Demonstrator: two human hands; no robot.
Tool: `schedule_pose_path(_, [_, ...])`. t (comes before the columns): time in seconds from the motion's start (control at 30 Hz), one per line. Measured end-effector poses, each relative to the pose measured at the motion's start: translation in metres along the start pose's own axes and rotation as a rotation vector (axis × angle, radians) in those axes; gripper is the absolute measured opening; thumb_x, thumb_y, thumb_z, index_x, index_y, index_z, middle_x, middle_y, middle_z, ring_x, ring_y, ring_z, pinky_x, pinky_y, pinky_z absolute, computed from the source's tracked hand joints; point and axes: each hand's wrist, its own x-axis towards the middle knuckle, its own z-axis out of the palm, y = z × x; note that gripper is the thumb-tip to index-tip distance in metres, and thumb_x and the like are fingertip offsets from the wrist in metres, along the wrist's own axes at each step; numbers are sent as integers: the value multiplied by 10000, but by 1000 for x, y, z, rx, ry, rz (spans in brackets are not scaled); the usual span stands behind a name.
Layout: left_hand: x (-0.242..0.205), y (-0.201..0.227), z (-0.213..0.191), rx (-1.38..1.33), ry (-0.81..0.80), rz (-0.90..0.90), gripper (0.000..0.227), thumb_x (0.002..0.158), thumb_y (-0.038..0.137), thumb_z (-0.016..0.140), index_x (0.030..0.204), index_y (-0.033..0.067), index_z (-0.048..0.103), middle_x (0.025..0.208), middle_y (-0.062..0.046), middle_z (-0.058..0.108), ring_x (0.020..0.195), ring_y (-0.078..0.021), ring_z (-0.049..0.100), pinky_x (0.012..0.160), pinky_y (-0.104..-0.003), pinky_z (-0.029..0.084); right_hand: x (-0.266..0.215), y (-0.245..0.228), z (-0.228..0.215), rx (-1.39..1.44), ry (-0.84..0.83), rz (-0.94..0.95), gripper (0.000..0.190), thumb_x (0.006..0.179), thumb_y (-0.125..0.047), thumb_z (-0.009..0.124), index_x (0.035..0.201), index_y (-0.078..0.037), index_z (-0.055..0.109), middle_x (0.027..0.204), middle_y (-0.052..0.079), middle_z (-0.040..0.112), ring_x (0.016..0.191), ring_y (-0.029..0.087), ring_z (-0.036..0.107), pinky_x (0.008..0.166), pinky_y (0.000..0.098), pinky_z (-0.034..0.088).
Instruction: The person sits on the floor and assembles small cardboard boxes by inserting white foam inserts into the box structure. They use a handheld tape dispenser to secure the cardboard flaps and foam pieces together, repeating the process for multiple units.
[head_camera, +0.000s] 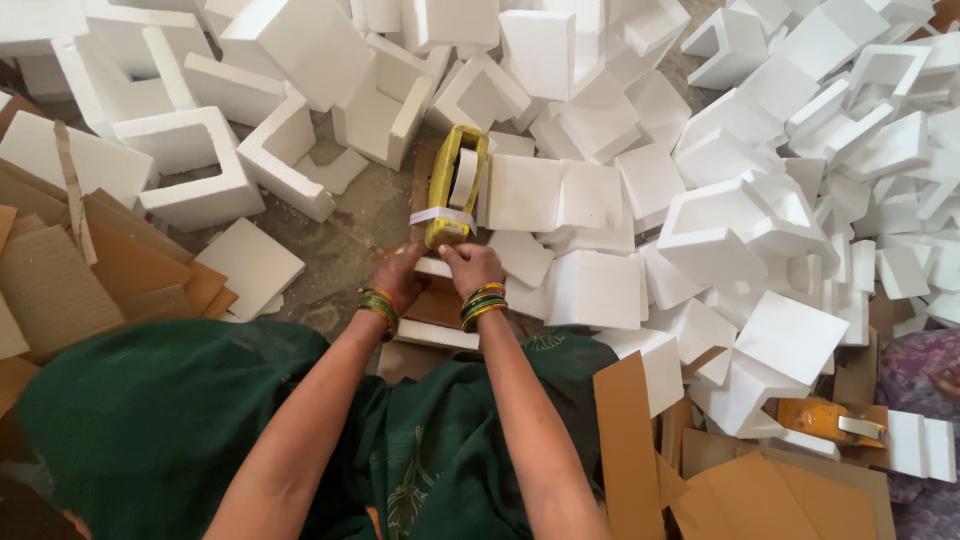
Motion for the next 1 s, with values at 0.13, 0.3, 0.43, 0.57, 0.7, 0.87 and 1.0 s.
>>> schedule_pose_path(0.13, [0, 8, -3, 51, -57, -104, 562, 783, 136, 831, 1256, 167, 529, 1185, -155, 661, 1060, -421, 633, 842, -525, 523, 18, 11, 4, 53, -134, 120, 414, 802, -488, 786, 965, -109, 817, 887, 146, 796, 793, 284, 748, 757, 377, 551])
schedule_pose_path(0.3, [-4, 15, -13, -119, -68, -117, 730, 717, 132, 847, 1346, 165, 477, 1186, -159, 667, 1085, -421, 635, 874, -497, 532, 55, 46, 25, -166, -364, 239, 402, 809, -398, 788, 947, -21, 805, 943, 153, 784, 843, 247, 767, 771, 357, 587])
schedule_pose_path(0.43, [3, 14, -20, -193, -80, 145, 686, 628, 97, 872, 1265, 158, 625, 1183, -163, 680, 1100, -406, 639, 907, -459, 532, 85, 93, 66, -452, -353, -154, 228, 856, -238, 703, 937, -72, 836, 987, 144, 782, 898, 283, 735, 772, 386, 578])
schedule_pose_path(0.57, [-1, 4, -1, -231, -124, 43, 473, 685, 151, 874, 1132, 166, 720, 1171, -115, 707, 1078, -339, 698, 906, -407, 567, 54, 100, 54, -159, -216, -64, 292, 908, -335, 698, 1000, -82, 810, 1007, 155, 772, 917, 305, 738, 811, 396, 579])
schedule_pose_path(0.7, [12, -23, 10, -177, -132, 18, 565, 689, 204, 919, 1201, 158, 685, 1176, -115, 718, 1080, -348, 703, 923, -403, 562, 15, 69, 17, 193, -191, -375, 365, 961, -432, 679, 1074, -102, 785, 1050, 145, 759, 952, 309, 745, 854, 406, 584])
schedule_pose_path(0.87, [-1, -54, 29, -146, -133, -228, 998, 643, 231, 926, 1460, 96, 369, 1212, -168, 692, 1093, -381, 663, 932, -443, 523, -16, 60, 10, -376, -156, -588, 646, 801, -553, 771, 1282, -131, 675, 1027, 141, 749, 887, 335, 713, 781, 457, 564])
schedule_pose_path(1.0, [-15, -45, 15, 173, -200, -238, 998, 559, 412, 1001, 1373, 73, 533, 1272, -275, 625, 1154, -468, 587, 930, -518, 488, -55, 65, 2, -287, 112, -737, 590, 841, -527, 754, 1288, -150, 677, 1056, 110, 763, 878, 316, 721, 765, 438, 570])
